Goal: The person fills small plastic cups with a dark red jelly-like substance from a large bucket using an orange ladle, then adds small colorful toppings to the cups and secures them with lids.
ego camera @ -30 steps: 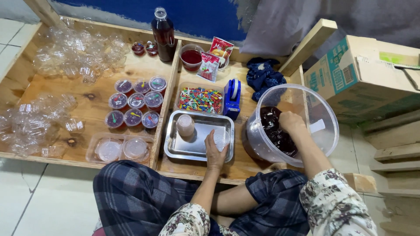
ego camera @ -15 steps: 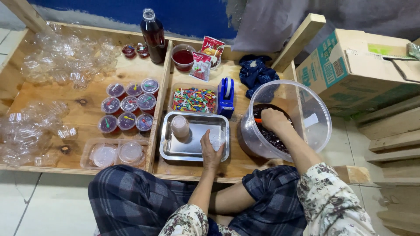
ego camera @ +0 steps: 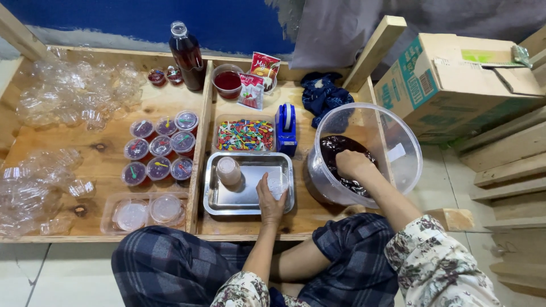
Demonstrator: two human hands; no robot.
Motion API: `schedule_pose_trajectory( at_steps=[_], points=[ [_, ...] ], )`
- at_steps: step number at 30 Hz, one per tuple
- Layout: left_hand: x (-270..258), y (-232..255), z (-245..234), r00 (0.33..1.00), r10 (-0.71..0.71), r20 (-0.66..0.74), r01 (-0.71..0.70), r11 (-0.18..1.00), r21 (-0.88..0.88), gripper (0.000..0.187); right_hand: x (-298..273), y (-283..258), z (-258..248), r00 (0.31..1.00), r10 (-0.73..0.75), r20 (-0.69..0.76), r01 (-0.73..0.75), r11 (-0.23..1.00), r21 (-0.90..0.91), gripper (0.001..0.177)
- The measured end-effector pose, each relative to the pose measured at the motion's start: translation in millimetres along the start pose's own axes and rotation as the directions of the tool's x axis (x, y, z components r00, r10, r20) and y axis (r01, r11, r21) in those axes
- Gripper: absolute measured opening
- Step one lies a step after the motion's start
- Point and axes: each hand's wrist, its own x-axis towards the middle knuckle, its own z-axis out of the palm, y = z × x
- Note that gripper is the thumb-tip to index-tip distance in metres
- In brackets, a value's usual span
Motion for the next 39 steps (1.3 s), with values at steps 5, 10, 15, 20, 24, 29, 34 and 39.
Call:
schedule_pose_trajectory(
  at_steps=[5,10,15,20,24,29,34,39],
  points=[
    [0,10,-5,1.000,0.009,0.000,-0.009,1.000,0.015,0.093,-5,-20,-20,0.998,-0.037,-0.040,0.039,0.998,0.052,0.027],
    [0,2,-2,1.000,0.026,-0.006,-0.026,0.999,0.030,0.094,45,12,-6,0.993,-0.004,-0.114,0.009,0.999,0.044,0.027],
    [0,-6,1,1.000,0.020,-0.013,-0.019,0.999,0.027,0.097,86,51,38,0.986,0.068,-0.155,-0.077,0.996,-0.051,0.027],
    [1,1,1,1.000,0.024,-0.010,-0.024,1.000,0.008,0.094,18,15,16,0.997,0.065,-0.038,-0.065,0.998,-0.010,0.024],
    [1,-6,3,0.996,0.084,-0.030,-0.083,0.996,0.033,0.094,-31,-28,-21,0.995,0.018,0.099,-0.023,0.998,0.050,0.024],
    [-1,-6,3,0.995,0.096,-0.041,-0.094,0.994,0.051,0.095,-12,-33,-31,0.999,-0.026,0.027,0.023,0.995,0.099,0.024],
    [-1,-14,4,0.995,0.091,-0.034,-0.088,0.994,0.065,0.096,37,-8,-14,0.997,0.043,-0.059,-0.038,0.996,0.076,0.024],
    [0,-12,4,0.999,0.037,-0.016,-0.037,0.999,0.039,0.094,111,48,59,0.968,0.172,-0.183,-0.191,0.977,-0.091,0.027]
  ],
)
